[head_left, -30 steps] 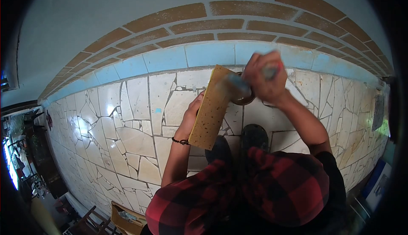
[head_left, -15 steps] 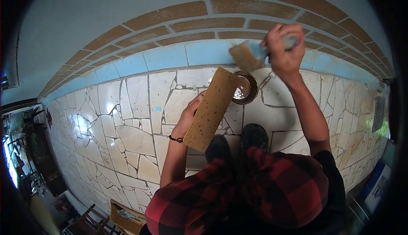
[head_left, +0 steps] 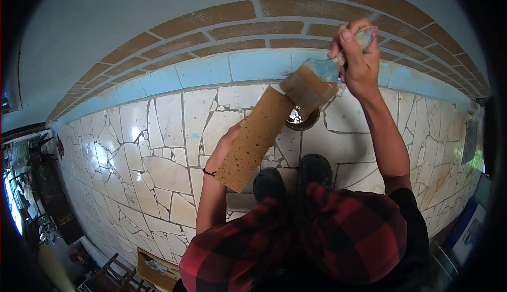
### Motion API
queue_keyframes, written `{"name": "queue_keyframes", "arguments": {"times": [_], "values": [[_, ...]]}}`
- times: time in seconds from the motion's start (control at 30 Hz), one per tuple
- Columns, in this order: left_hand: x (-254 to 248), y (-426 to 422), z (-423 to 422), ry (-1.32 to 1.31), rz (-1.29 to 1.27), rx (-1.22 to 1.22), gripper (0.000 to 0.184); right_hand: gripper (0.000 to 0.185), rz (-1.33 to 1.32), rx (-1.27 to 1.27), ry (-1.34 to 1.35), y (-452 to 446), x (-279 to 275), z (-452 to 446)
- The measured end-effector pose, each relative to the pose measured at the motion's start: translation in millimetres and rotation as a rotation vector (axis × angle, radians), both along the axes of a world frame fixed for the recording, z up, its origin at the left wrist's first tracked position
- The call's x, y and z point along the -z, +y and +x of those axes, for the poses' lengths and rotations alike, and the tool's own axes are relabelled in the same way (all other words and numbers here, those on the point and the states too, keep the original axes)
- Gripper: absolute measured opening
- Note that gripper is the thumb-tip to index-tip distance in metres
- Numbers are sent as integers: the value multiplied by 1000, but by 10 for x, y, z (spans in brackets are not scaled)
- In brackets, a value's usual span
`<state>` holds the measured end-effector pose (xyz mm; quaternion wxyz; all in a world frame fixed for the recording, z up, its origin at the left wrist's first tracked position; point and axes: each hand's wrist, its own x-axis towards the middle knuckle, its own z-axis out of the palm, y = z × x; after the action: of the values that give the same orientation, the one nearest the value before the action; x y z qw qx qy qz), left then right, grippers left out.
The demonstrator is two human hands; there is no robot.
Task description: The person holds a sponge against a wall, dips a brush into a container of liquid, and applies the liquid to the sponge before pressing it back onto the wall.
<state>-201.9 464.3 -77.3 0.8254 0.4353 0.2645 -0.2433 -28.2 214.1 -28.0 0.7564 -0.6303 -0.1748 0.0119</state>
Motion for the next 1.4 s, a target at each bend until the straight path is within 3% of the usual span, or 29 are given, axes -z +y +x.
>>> {"name": "queue_keyframes", "arguments": {"times": [0.1, 0.23, 0.47, 0.6, 0.77, 0.87, 0.9, 1.03, 1.13, 1.2, 1.3, 1.4], "values": [[-31, -28, 11, -14, 32, 17, 40, 15, 58, -19, -109, 221, 149, 9], [94, 142, -16, -25, -84, 6, 42, 18, -141, 74, -116, 68, 213, 128], [127, 43, 21, -18, -1, 32, 46, 19, -35, 4, 87, 202, 194, -46], [196, 233, -46, -62, -54, 42, 48, 18, -152, 162, -54, 63, 369, 92], [167, 153, 43, -29, -40, 47, 49, 16, 18, 54, 87, 146, 151, -73], [171, 118, 81, -26, -37, 64, 47, 16, -65, 64, -45, 272, 242, -23], [170, 120, 93, -22, -22, 53, 46, 15, -129, 54, 33, 204, 248, 35], [326, 117, 115, -61, 8, -15, 44, 13, 36, 109, -284, 247, 257, 87], [460, 109, 154, -124, -18, -39, 44, 10, -105, -48, -746, 363, 207, -135], [594, 96, 173, -157, -49, -81, 46, 25, -476, -462, -532, 348, 165, -475], [711, 55, 246, -174, -46, -149, 48, 17, -201, -377, -1087, 534, 104, -1018], [693, 53, 238, -187, -49, -184, 47, 18, 8, -537, -835, 525, 58, -1134]]}}
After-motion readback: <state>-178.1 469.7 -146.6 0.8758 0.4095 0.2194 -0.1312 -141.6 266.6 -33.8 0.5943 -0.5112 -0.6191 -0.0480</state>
